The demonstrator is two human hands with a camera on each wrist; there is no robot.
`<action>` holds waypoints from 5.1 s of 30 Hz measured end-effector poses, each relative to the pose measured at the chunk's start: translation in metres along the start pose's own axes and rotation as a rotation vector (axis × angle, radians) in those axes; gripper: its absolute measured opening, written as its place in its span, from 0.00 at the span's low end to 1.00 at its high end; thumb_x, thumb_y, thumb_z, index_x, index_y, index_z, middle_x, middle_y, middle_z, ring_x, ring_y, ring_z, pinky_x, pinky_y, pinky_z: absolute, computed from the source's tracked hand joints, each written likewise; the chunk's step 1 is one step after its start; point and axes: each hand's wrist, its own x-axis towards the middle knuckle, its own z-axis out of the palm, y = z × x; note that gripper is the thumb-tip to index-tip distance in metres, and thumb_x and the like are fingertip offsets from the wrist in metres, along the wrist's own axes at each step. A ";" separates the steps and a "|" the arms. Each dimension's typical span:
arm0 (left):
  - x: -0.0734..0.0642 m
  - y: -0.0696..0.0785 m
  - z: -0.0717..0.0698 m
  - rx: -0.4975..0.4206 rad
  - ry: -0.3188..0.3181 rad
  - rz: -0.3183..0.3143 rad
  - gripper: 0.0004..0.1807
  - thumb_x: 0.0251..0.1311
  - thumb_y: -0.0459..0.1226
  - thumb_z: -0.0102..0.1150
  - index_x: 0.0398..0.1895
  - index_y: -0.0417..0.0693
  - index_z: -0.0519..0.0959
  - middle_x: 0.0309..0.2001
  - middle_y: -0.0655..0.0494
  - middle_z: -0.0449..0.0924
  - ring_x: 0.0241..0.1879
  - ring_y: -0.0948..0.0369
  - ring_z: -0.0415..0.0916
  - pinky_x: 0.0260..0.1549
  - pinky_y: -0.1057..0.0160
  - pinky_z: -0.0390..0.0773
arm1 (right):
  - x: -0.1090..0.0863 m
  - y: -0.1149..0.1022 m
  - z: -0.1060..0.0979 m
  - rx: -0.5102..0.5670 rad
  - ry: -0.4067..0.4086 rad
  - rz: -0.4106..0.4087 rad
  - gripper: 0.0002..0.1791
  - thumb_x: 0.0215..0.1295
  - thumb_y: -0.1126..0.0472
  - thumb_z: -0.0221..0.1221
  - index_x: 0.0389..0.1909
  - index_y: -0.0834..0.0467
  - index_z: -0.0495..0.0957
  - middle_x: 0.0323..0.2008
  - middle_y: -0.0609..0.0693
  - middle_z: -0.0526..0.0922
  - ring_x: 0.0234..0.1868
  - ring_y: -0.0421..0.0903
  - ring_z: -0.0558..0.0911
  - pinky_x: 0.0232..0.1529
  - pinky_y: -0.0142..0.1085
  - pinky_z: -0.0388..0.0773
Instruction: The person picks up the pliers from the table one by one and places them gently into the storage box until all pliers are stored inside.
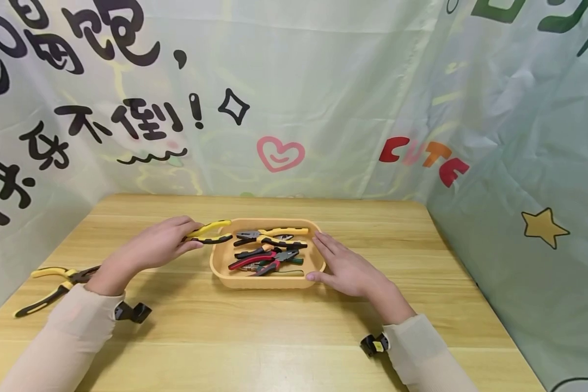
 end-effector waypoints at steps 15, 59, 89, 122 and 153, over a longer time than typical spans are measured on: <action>0.016 0.011 -0.002 -0.003 -0.024 0.034 0.25 0.66 0.46 0.62 0.56 0.35 0.77 0.42 0.50 0.77 0.37 0.57 0.75 0.38 0.55 0.78 | 0.000 0.001 0.002 -0.012 0.006 -0.005 0.52 0.67 0.28 0.44 0.78 0.57 0.43 0.78 0.53 0.41 0.76 0.53 0.48 0.70 0.50 0.57; 0.069 0.055 0.010 0.031 -0.139 0.196 0.25 0.66 0.47 0.60 0.59 0.40 0.76 0.43 0.53 0.77 0.44 0.56 0.75 0.47 0.56 0.77 | 0.000 -0.001 0.001 0.002 0.001 0.006 0.50 0.68 0.30 0.47 0.78 0.57 0.43 0.78 0.52 0.41 0.76 0.54 0.49 0.69 0.52 0.57; 0.101 0.074 0.010 0.071 -0.339 0.209 0.21 0.66 0.47 0.60 0.55 0.43 0.78 0.47 0.53 0.78 0.43 0.59 0.77 0.47 0.58 0.78 | -0.001 0.001 0.002 0.013 0.011 0.004 0.51 0.66 0.27 0.44 0.79 0.56 0.42 0.78 0.51 0.41 0.76 0.53 0.49 0.69 0.52 0.58; 0.113 0.095 0.031 0.166 -0.410 0.220 0.25 0.64 0.50 0.62 0.60 0.48 0.77 0.50 0.55 0.78 0.45 0.59 0.80 0.48 0.61 0.79 | -0.001 0.000 0.002 0.005 0.005 0.000 0.51 0.67 0.28 0.45 0.78 0.56 0.43 0.78 0.53 0.42 0.76 0.53 0.49 0.69 0.51 0.58; 0.106 0.081 0.033 0.127 -0.313 0.207 0.18 0.65 0.50 0.61 0.52 0.52 0.78 0.48 0.59 0.79 0.45 0.61 0.78 0.48 0.59 0.78 | -0.001 0.000 0.001 0.009 0.008 0.004 0.51 0.67 0.28 0.45 0.78 0.57 0.43 0.78 0.52 0.42 0.75 0.54 0.51 0.69 0.51 0.59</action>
